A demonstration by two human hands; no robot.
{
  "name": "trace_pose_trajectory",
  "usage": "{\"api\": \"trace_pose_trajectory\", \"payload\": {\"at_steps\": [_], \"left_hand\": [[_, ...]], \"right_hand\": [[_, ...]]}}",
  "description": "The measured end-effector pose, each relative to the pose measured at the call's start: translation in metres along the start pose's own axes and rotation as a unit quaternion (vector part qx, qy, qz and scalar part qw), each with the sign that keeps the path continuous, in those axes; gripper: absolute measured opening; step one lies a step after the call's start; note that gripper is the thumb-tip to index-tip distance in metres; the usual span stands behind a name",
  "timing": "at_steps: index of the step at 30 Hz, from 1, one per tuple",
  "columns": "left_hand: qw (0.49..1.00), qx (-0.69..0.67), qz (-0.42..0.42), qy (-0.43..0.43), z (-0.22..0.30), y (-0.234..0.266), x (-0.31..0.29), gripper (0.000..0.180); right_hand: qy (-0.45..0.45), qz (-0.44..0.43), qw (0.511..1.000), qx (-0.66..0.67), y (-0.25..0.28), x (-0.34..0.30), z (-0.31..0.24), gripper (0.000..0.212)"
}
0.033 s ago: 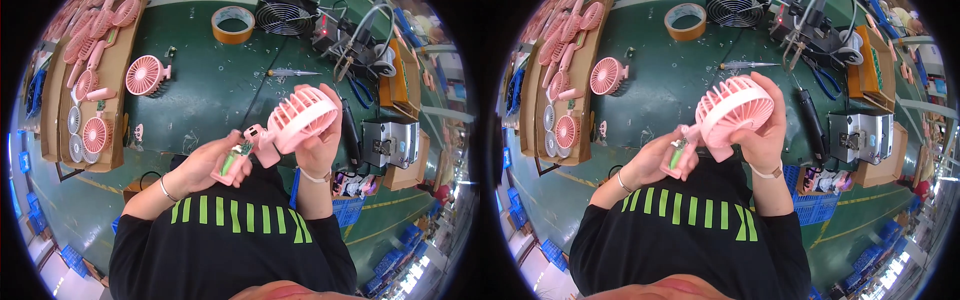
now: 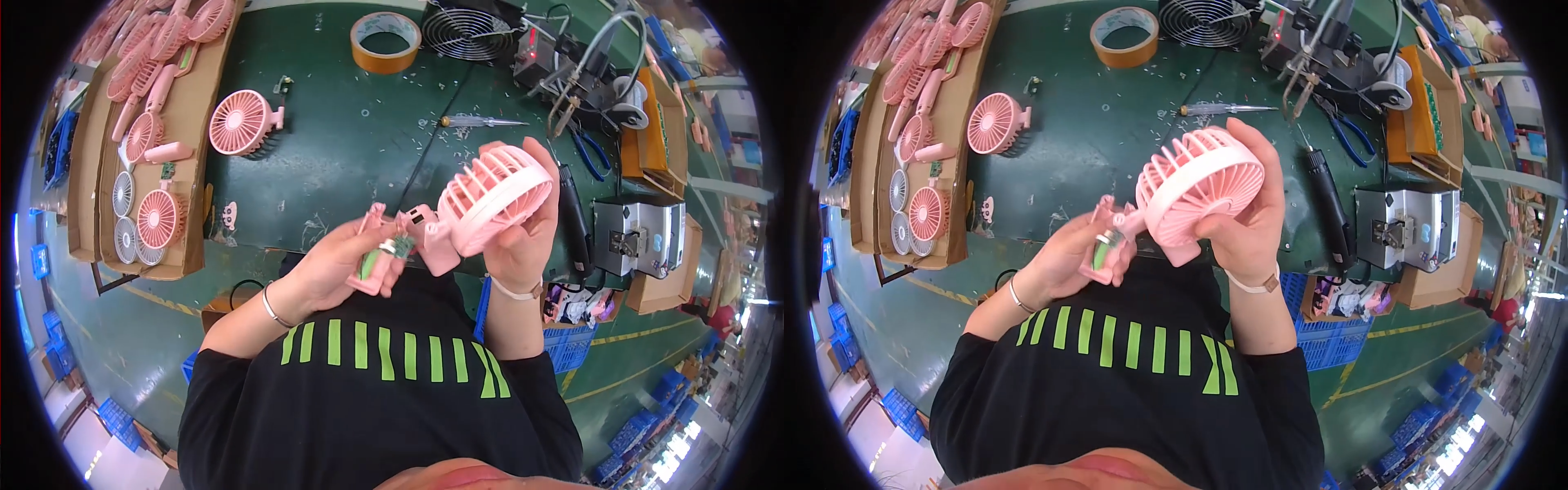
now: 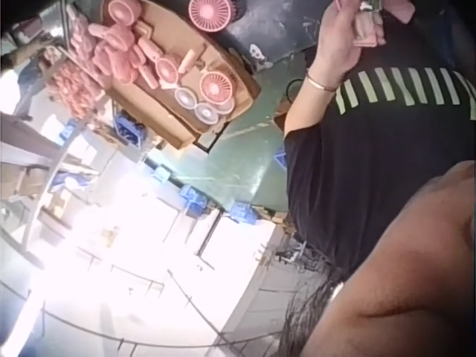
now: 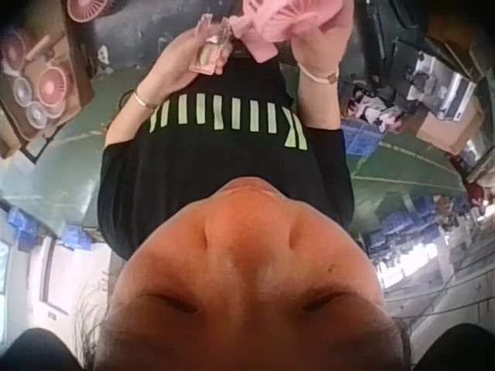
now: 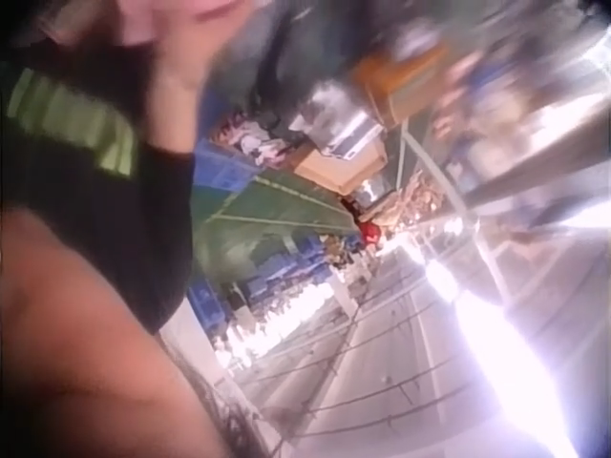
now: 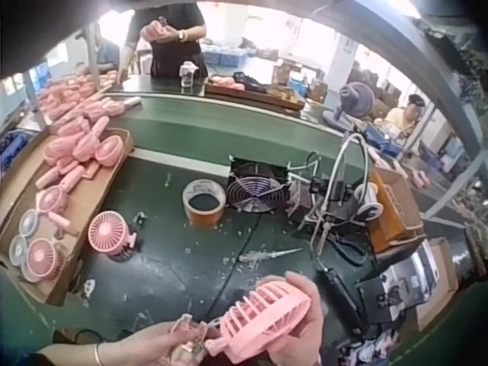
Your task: The person installs parts onto portable fans in a box and moves the box under a shelf. The person then disassembles, attaches internal components inside, and fastens portable fans using an electric screwdriver.
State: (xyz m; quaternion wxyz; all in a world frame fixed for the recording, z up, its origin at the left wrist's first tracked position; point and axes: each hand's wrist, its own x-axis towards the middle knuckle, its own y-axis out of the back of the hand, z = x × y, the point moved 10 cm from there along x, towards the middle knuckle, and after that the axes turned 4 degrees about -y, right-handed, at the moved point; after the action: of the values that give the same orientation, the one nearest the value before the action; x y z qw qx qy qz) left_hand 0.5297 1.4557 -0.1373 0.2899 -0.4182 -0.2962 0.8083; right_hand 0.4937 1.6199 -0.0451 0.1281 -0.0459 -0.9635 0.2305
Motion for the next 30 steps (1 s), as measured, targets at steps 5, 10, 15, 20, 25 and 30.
{"api": "trace_pose_trajectory", "payload": {"at_steps": [5,10,15,20,25,30], "left_hand": [[0.983,0.147,0.016,-0.109,0.037,-0.004,0.0,0.036],[0.965,0.23,-0.019,-0.127,0.048,-0.026,-0.005,0.027],[0.965,0.199,-0.061,-0.158,0.052,-0.03,-0.001,0.028],[0.975,0.098,-0.038,-0.198,0.054,-0.019,0.004,0.035],[0.977,0.038,-0.035,-0.205,0.054,-0.011,0.011,0.038],[0.976,0.059,-0.072,-0.199,0.052,-0.022,0.009,0.036]], "right_hand": [[-0.081,0.006,0.991,-0.108,-0.016,0.017,0.013,0.07],[-0.144,-0.012,0.987,-0.065,-0.03,0.031,0.028,0.054],[-0.141,-0.022,0.985,-0.097,-0.041,0.035,0.024,0.054],[0.125,0.041,0.903,-0.409,-0.019,0.02,-0.025,0.05],[0.146,-0.138,0.842,-0.501,-0.072,-0.012,-0.023,0.033],[0.299,-0.134,0.788,-0.522,-0.084,-0.028,-0.032,0.038]]}}
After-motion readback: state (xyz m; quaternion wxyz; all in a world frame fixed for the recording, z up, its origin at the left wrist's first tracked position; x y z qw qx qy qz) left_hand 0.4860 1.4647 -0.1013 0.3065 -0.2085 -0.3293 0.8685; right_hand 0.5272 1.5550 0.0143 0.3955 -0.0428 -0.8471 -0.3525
